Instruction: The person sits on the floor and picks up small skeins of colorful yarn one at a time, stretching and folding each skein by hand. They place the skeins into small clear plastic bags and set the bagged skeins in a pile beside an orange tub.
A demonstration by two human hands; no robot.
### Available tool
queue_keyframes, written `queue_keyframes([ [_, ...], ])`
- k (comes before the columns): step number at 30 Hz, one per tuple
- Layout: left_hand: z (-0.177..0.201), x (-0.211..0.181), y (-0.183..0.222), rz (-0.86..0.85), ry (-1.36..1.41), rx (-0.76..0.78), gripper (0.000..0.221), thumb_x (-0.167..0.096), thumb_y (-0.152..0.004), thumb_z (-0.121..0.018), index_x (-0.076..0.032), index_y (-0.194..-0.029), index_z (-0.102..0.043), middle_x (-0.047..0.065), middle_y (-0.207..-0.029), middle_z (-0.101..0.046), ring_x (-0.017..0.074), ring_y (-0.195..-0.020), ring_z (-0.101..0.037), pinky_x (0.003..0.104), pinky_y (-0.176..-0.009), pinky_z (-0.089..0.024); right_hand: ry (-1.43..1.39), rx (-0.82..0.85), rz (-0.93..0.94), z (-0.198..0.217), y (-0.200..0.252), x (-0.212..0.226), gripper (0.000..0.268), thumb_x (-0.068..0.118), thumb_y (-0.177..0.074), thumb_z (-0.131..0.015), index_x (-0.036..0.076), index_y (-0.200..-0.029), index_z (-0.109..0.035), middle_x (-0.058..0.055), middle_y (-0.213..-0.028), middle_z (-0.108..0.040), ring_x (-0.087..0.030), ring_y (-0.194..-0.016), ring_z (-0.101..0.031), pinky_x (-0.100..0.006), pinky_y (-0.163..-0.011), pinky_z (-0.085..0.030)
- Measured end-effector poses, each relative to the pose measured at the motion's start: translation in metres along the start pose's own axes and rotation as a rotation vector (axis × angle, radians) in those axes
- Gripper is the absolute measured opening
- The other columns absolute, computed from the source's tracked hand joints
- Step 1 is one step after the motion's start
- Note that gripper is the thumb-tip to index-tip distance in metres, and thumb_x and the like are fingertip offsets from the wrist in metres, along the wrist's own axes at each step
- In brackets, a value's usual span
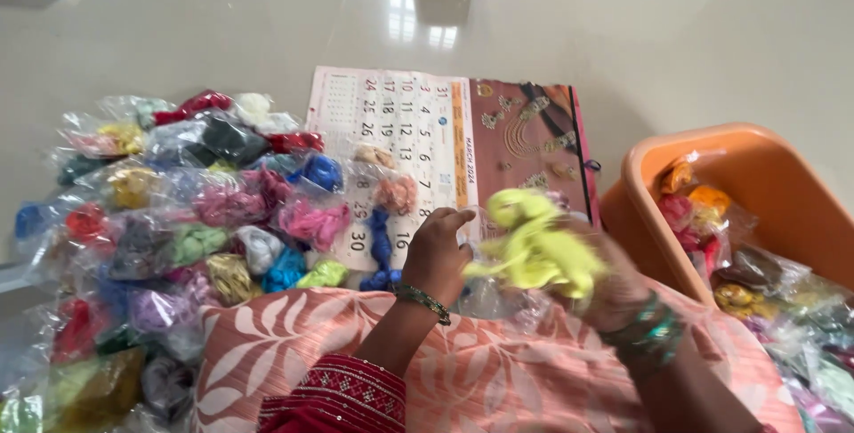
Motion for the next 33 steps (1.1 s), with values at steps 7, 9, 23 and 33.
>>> queue_keyframes([
  [7,-0.016,-0.028,0.014,-0.121,0.024,0.072,0.049,0.005,-0.072,-0.065,-0.001,-0.121,-0.066,0.018,-0.127,-0.064,0.0356,-0.116,-0.064,0.040,-0.100,-0.052,0.949,-0.061,0.056,0.005,-0.039,-0.024,0.030,0.024,-0.096,-0.069,0.001,-0.111,-0.079,-0.013,-0.089,-0.075,-0.023,-0.071,-0.059,-0.036,-0.061,-0.048],
  [9,-0.024,-0.029,0.021,-0.143,-0.032,0.092,0.052,0.006,-0.079,-0.066,0.003,-0.130,-0.059,0.023,-0.137,-0.057,0.0392,-0.120,-0.061,0.041,-0.100,-0.051,1.534,-0.166,0.425,-0.027,-0.025,0.004,0.021,0.020,-0.088,-0.074,0.004,-0.101,-0.075,-0.007,-0.082,-0.074,-0.016,-0.075,-0.076,-0.030,-0.070,-0.058],
  [23,-0.021,-0.025,0.024,-0.120,0.000,0.027,0.056,0.009,-0.074,-0.067,0.010,-0.129,-0.055,0.028,-0.140,-0.053,0.0437,-0.125,-0.056,0.043,-0.105,-0.048,1.281,-0.098,0.453,-0.064,-0.013,-0.001,0.028,0.012,-0.085,-0.074,0.001,-0.110,-0.069,-0.012,-0.097,-0.076,-0.023,-0.091,-0.074,-0.032,-0.079,-0.059],
  [33,-0.014,-0.018,0.016,-0.055,0.021,0.040,0.056,0.003,-0.070,-0.073,0.008,-0.125,-0.060,0.027,-0.136,-0.055,0.0433,-0.123,-0.056,0.044,-0.103,-0.046,1.513,0.022,0.116,-0.065,0.007,-0.007,0.051,0.023,-0.097,-0.069,0.016,-0.145,-0.052,-0.018,-0.086,-0.077,-0.021,-0.063,-0.067,-0.037,-0.061,-0.054],
])
Point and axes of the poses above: each hand's wrist, its own y-axis away from the middle knuckle, its own z-axis out of the back of the hand, x = y × z, the point moved 10 cm from there along -y, towards the middle knuckle
